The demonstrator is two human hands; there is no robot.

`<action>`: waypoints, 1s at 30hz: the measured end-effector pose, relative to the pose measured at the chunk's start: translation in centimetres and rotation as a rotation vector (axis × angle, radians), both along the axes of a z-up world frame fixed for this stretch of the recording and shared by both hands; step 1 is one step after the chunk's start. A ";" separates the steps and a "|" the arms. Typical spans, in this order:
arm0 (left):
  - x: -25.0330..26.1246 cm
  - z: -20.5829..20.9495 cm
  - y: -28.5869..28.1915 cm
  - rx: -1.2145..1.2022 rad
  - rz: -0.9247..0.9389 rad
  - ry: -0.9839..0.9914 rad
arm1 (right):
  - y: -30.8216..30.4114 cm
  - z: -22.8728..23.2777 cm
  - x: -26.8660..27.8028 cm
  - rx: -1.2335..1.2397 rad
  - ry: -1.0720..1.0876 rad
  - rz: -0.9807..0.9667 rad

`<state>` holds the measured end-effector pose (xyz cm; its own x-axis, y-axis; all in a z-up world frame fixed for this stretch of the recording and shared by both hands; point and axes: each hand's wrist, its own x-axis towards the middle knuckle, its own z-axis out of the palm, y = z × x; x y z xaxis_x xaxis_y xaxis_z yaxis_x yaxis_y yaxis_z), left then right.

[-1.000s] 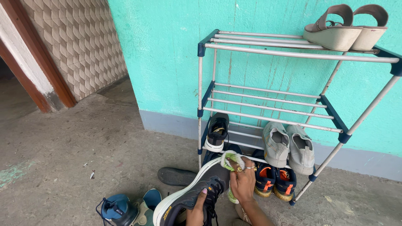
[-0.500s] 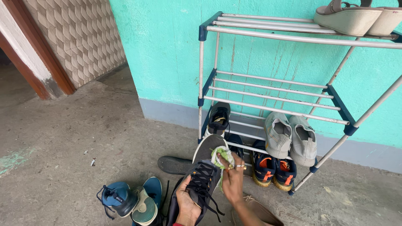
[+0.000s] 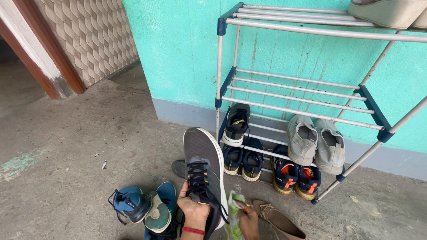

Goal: The person wipes the exterior of several sneakers with a cloth, handling each shoe one at a time. They pick up shoes from the floor and a metal shoe rack, wipe the uppers and soles, then place them back on the rack.

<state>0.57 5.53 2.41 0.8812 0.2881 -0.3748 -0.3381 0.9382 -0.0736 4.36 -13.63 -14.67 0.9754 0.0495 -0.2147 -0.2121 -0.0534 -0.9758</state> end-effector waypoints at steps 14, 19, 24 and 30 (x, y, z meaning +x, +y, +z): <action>1.2 -5.7 -4.7 1.305 -0.801 0.394 | -2.8 6.3 -0.9 0.201 0.508 -0.419; 0.1 -9.2 -4.3 1.491 -0.986 0.172 | -4.9 10.2 -2.2 0.117 0.360 -0.191; -1.2 -12.1 -6.3 1.298 -1.151 0.224 | -8.6 9.0 -1.3 0.074 0.376 -0.079; -2.6 -15.0 -8.3 1.106 -0.867 0.191 | -9.4 6.0 -0.8 -0.108 0.327 -0.075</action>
<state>-1.99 -2.78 -12.64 0.8898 -0.0906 -0.4473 0.4447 0.3926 0.8051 3.61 -23.02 -8.68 0.8544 -0.0598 -0.5162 -0.5195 -0.1249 -0.8453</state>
